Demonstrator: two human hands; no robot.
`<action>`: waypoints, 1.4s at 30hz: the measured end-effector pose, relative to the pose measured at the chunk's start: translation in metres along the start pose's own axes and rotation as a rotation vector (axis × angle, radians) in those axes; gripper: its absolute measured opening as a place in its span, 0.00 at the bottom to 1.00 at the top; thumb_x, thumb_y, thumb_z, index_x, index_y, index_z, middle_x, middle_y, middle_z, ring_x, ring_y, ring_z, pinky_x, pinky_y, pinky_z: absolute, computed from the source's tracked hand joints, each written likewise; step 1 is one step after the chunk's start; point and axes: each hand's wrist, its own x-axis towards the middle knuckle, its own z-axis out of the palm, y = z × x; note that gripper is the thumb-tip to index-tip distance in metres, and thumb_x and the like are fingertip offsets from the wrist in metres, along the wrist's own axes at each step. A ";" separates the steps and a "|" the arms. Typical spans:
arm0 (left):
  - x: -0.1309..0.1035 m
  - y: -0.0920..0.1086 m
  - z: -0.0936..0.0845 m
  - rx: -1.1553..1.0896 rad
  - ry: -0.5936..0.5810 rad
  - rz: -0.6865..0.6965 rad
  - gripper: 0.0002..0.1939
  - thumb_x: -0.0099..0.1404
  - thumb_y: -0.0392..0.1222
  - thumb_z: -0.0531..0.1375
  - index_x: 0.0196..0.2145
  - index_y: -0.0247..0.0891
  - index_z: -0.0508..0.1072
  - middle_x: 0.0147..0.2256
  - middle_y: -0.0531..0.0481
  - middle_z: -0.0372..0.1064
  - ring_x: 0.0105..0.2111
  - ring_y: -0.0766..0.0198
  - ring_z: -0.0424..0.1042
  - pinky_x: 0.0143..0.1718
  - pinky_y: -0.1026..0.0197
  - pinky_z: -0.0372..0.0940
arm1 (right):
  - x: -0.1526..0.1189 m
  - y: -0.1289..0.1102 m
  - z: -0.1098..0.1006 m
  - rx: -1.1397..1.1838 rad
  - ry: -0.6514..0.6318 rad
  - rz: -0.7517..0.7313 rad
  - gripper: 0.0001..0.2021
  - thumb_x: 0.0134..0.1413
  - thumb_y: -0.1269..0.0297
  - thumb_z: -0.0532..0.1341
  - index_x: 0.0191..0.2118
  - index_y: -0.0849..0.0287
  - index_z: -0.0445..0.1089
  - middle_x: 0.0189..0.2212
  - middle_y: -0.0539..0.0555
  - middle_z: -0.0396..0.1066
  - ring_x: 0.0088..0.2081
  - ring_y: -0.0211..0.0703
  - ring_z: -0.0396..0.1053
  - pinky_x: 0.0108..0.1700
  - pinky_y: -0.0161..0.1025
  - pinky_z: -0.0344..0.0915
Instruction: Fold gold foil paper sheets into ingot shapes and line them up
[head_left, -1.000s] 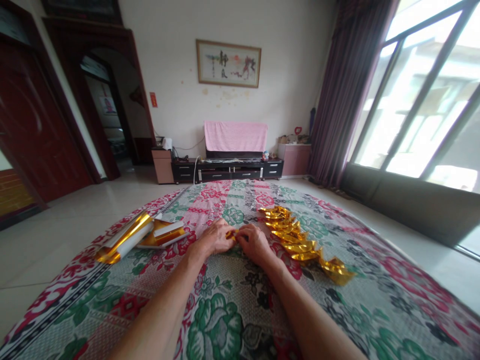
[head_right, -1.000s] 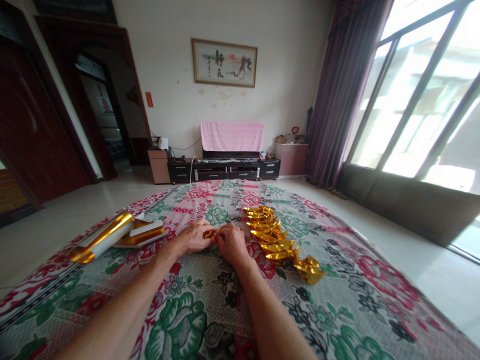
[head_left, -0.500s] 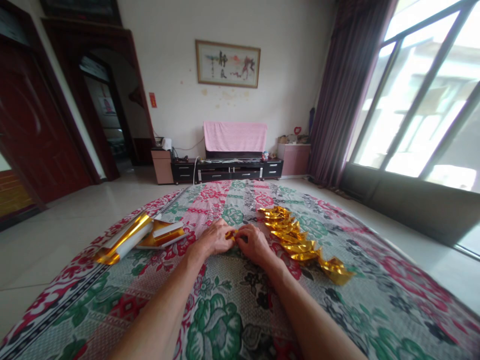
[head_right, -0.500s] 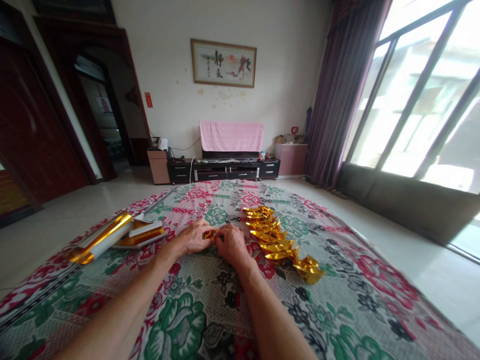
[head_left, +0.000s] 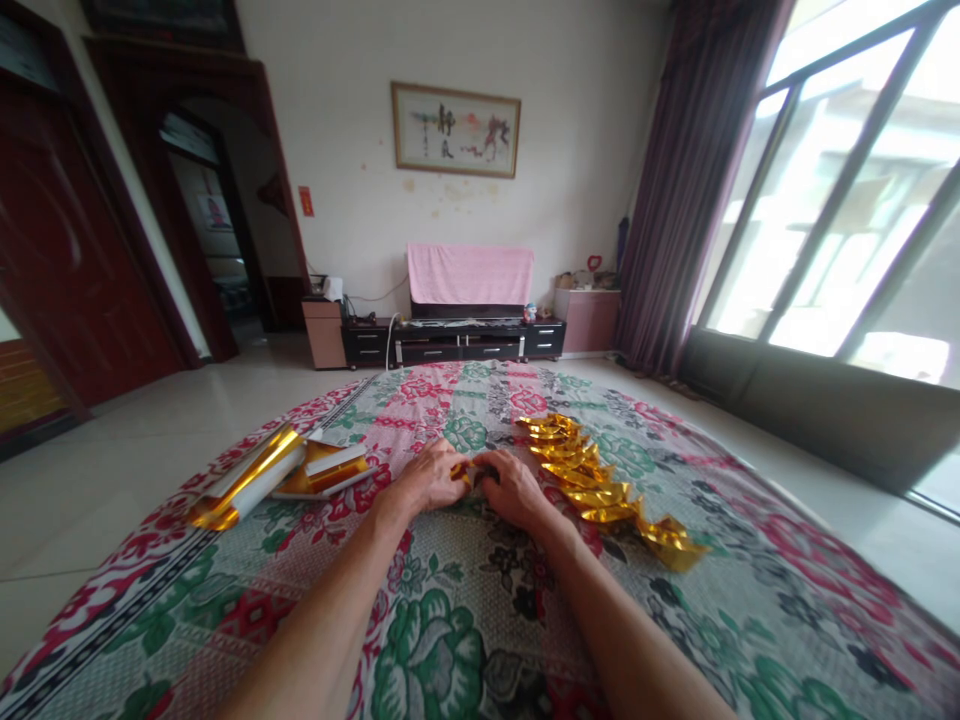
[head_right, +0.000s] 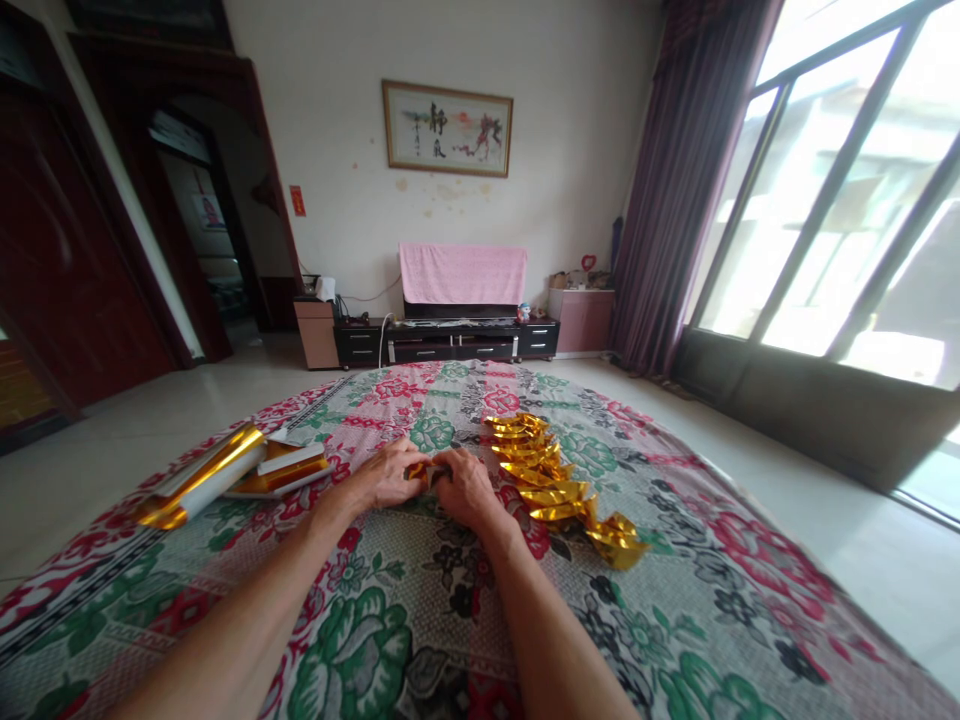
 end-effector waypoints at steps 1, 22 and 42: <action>0.000 0.000 0.000 0.002 0.002 -0.001 0.12 0.57 0.45 0.55 0.36 0.42 0.74 0.34 0.48 0.63 0.36 0.62 0.63 0.40 0.61 0.61 | 0.000 0.000 0.000 0.000 0.011 0.016 0.15 0.45 0.75 0.54 0.40 0.58 0.71 0.36 0.53 0.71 0.38 0.40 0.67 0.42 0.35 0.60; 0.001 -0.001 0.001 -0.018 -0.003 0.012 0.14 0.55 0.40 0.56 0.40 0.41 0.73 0.37 0.47 0.65 0.39 0.60 0.64 0.44 0.59 0.61 | 0.000 -0.002 0.006 -0.088 0.065 -0.020 0.08 0.48 0.73 0.56 0.25 0.59 0.71 0.29 0.53 0.71 0.35 0.39 0.66 0.40 0.33 0.59; 0.001 0.000 0.006 0.022 0.081 0.017 0.12 0.54 0.42 0.57 0.37 0.41 0.74 0.37 0.46 0.67 0.39 0.59 0.66 0.45 0.57 0.62 | 0.000 -0.005 0.006 -0.122 0.057 0.005 0.07 0.49 0.71 0.56 0.28 0.59 0.72 0.31 0.54 0.71 0.38 0.39 0.67 0.44 0.33 0.58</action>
